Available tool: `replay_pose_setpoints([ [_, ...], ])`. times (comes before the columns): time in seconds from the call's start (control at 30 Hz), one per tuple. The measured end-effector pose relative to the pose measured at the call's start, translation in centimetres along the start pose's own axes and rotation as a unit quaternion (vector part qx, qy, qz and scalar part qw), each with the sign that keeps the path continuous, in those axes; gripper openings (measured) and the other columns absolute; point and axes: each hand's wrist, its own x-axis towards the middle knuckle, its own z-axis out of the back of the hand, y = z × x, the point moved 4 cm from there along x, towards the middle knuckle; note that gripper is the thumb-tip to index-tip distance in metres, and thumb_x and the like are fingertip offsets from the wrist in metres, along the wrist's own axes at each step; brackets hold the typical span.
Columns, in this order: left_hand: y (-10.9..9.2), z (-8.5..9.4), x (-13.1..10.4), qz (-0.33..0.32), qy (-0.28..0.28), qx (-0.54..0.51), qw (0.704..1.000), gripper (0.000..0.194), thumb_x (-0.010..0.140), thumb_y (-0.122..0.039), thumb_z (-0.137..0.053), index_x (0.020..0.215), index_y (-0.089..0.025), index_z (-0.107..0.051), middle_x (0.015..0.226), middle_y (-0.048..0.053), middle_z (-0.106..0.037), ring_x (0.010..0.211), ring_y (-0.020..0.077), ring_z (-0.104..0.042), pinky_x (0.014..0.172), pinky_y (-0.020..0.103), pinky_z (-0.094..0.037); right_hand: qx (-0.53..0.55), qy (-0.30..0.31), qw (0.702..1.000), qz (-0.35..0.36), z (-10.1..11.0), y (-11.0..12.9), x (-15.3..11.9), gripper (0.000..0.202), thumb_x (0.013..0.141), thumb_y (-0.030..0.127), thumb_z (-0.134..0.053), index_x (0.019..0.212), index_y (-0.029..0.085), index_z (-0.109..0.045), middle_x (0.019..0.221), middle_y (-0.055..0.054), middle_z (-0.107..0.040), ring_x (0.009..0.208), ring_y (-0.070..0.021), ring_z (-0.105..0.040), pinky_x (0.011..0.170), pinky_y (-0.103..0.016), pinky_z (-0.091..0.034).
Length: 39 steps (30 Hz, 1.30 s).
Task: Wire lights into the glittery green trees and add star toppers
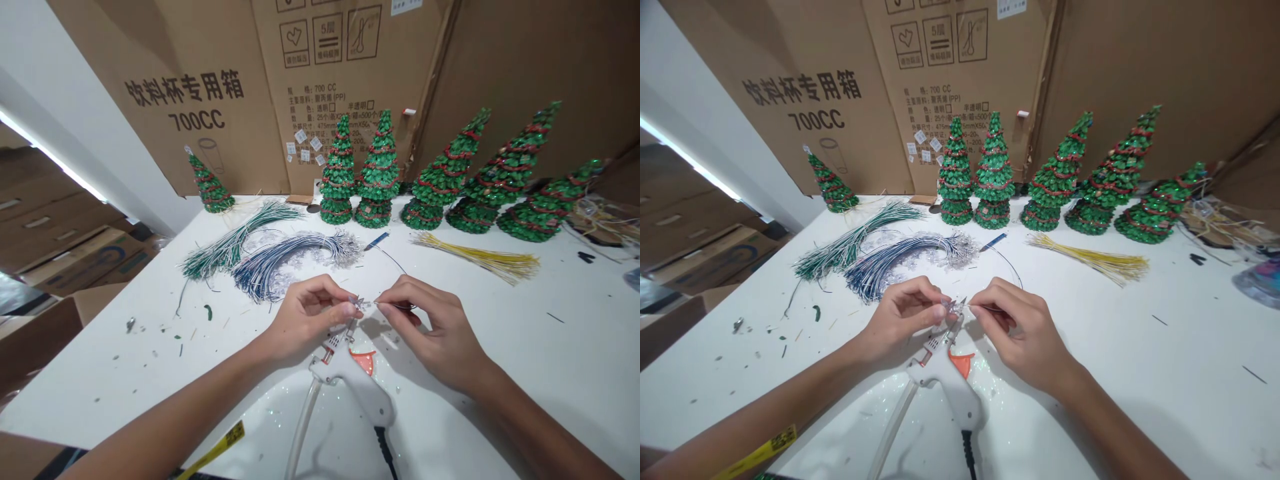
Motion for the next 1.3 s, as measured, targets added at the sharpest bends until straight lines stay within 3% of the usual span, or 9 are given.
replay_pose_setpoints([
  [1.3, -0.06, -0.13, -0.18, -0.004, 0.005, 0.009, 1.0, 0.032, 0.081, -0.032, -0.102, 0.085, -0.015, -0.075, 0.088, 0.007, -0.085, 0.079, 0.0154, -0.081, 0.07, 0.023, -0.06, -0.003, -0.003, 1.0, 0.0, -0.19, 0.25, -0.07, 0.02, 0.107, 0.007, -0.064, 0.1, 0.024, -0.07, 0.08, 0.003, -0.061, 0.066, -0.0127, -0.051, 0.057, -0.03, -0.039],
])
